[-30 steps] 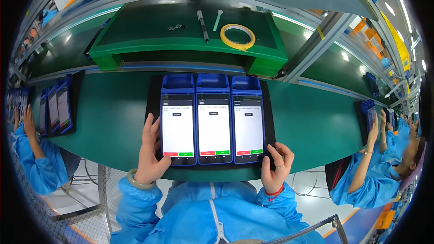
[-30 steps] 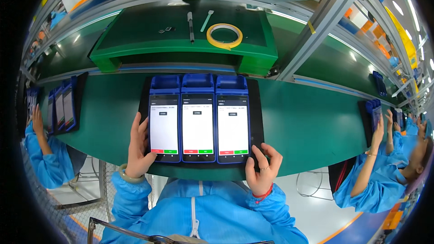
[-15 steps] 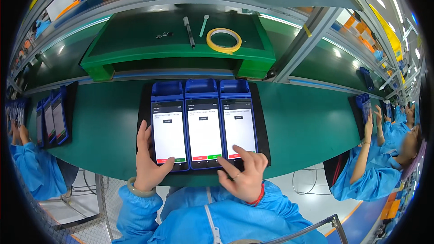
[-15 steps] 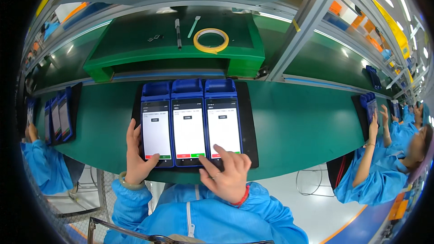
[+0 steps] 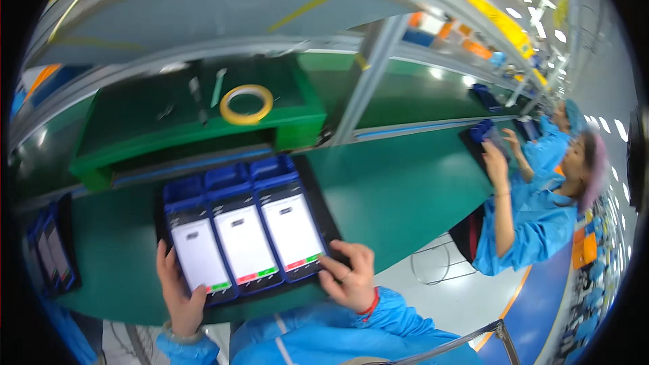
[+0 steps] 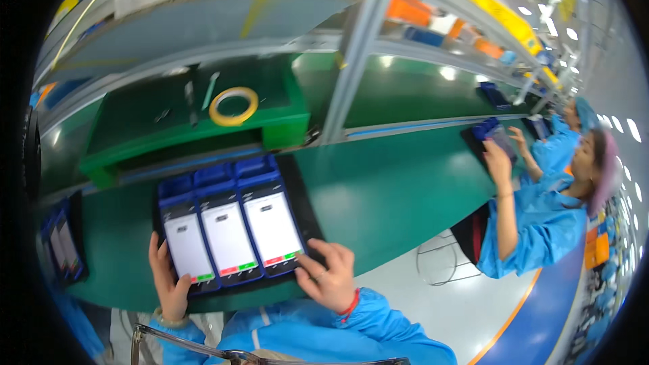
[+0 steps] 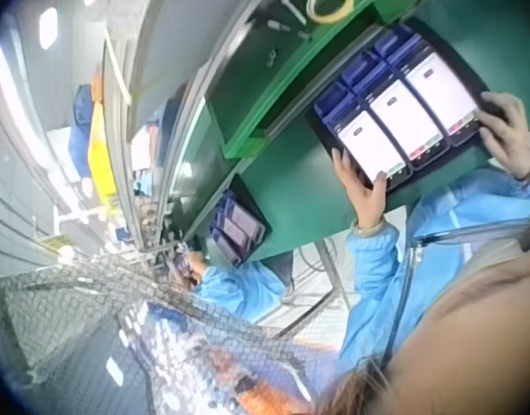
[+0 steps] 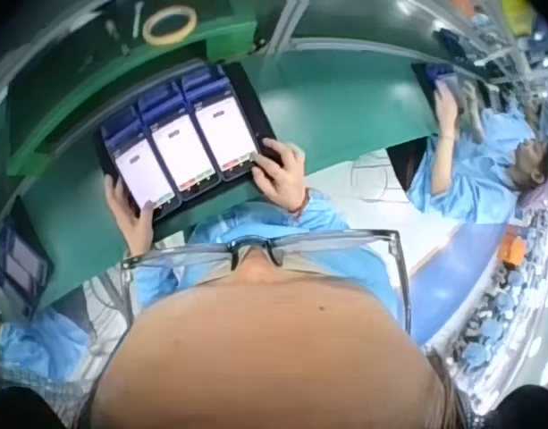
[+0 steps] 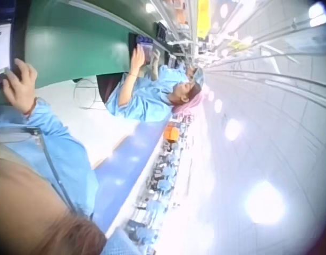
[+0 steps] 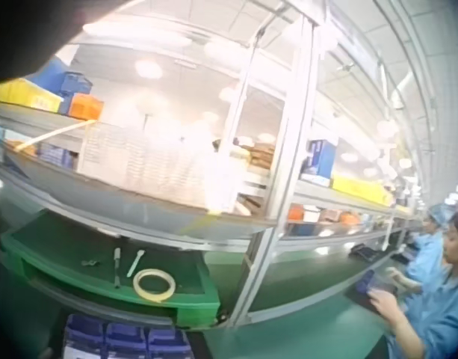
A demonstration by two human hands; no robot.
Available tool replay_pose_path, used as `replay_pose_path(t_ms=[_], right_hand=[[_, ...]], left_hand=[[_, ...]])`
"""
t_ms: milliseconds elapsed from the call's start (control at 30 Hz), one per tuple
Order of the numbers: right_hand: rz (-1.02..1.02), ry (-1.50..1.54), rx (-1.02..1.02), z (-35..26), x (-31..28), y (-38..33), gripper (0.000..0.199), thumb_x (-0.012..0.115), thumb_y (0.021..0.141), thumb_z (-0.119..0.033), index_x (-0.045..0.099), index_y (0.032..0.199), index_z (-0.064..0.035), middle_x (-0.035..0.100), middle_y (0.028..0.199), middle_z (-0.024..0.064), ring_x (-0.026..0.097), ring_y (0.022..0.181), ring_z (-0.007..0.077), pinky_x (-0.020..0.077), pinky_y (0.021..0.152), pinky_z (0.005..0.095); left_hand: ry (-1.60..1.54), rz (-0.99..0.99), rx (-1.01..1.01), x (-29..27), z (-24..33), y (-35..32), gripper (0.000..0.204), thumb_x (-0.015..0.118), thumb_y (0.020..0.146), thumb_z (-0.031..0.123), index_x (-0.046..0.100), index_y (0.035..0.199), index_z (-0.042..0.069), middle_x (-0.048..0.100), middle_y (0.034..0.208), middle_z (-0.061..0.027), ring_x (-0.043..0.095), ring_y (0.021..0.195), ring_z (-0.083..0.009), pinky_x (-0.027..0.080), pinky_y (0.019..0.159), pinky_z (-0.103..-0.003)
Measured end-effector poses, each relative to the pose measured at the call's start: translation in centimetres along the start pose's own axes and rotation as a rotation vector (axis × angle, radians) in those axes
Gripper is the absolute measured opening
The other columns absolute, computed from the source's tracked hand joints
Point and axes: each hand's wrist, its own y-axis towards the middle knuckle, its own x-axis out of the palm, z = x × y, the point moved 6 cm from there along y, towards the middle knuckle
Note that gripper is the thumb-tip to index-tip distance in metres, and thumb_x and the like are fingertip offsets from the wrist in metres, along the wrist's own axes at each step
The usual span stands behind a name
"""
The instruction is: The person tests handheld terminal devices by tapping options on their touchscreens, then slides the tray of devices down the assembly conveyor line.
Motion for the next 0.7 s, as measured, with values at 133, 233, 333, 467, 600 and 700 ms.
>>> replay_pose_path(t_ms=[133, 233, 333, 467, 600, 700], right_hand=[[0.083, 0.099, 0.054, 0.0, 0.1, 0.2, 0.033, 0.068, 0.07, -0.012, 0.065, 0.103, -0.0109, 0.056, 0.11, 0.0099, 0.051, 0.096, 0.0268, 0.0394, 0.084, 0.0363], [0.099, 0.085, 0.079, 0.4, 0.1, 0.5, 0.037, 0.067, 0.072, -0.013, 0.061, 0.109, -0.0105, 0.055, 0.112, 0.0107, 0.052, 0.098, 0.0277, 0.0392, 0.085, 0.0368], [0.113, 0.119, 0.133, 1.3, 0.7, 0.2, 0.036, 0.064, 0.075, -0.013, 0.06, 0.111, -0.0096, 0.055, 0.111, 0.0107, 0.052, 0.098, 0.0271, 0.039, 0.085, 0.0368], [0.153, 0.156, 0.163, 2.0, 0.6, -0.2, 0.036, 0.063, 0.077, -0.012, 0.057, 0.113, -0.0089, 0.055, 0.107, 0.0104, 0.053, 0.096, 0.0267, 0.04, 0.082, 0.0359], [0.157, 0.172, 0.151, 2.0, 0.7, -0.1, 0.037, 0.062, 0.077, -0.01, 0.057, 0.113, -0.0076, 0.056, 0.106, 0.0097, 0.053, 0.094, 0.0257, 0.0407, 0.081, 0.0347], [0.158, 0.177, 0.168, 1.9, 0.6, -0.1, 0.036, 0.061, 0.077, -0.009, 0.058, 0.112, -0.0064, 0.056, 0.105, 0.0094, 0.053, 0.093, 0.0249, 0.0406, 0.081, 0.0344]], left_hand=[[-0.019, 0.018, 0.046, -1.3, -0.7, -0.7, 0.088, 0.048, 0.062, 0.003, 0.009, 0.142, 0.004, 0.035, 0.133, -0.0183, 0.038, 0.122, -0.0281, 0.027, 0.104, -0.036], [-0.034, 0.018, 0.153, -3.0, -4.1, -0.4, 0.083, 0.053, 0.069, 0.01, 0.014, 0.141, 0.004, 0.035, 0.134, -0.0204, 0.04, 0.123, -0.0284, 0.031, 0.103, -0.038], [0.061, 0.076, 0.084, -2.3, -2.5, -0.3, 0.077, 0.06, 0.08, 0.029, 0.018, 0.14, 0.004, 0.041, 0.13, -0.0262, 0.037, 0.123, -0.0389, 0.03, 0.101, -0.051], [0.084, 0.039, 0.072, -2.8, -2.5, 0.4, 0.084, 0.063, 0.074, 0.023, 0.015, 0.14, 0.001, 0.039, 0.13, -0.0271, 0.044, 0.117, -0.0342, 0.039, 0.096, -0.045], [0.02, 0.042, 0.058, -3.2, -2.8, 0.0, 0.081, 0.063, 0.075, 0.016, 0.017, 0.14, 0.003, 0.037, 0.132, -0.0264, 0.043, 0.118, -0.0337, 0.037, 0.097, -0.043], [-0.039, 0.056, 0.025, -3.7, -3.4, -0.4, 0.078, 0.063, 0.075, 0.009, 0.02, 0.14, 0.006, 0.035, 0.134, -0.0257, 0.041, 0.12, -0.0333, 0.036, 0.098, -0.041]])
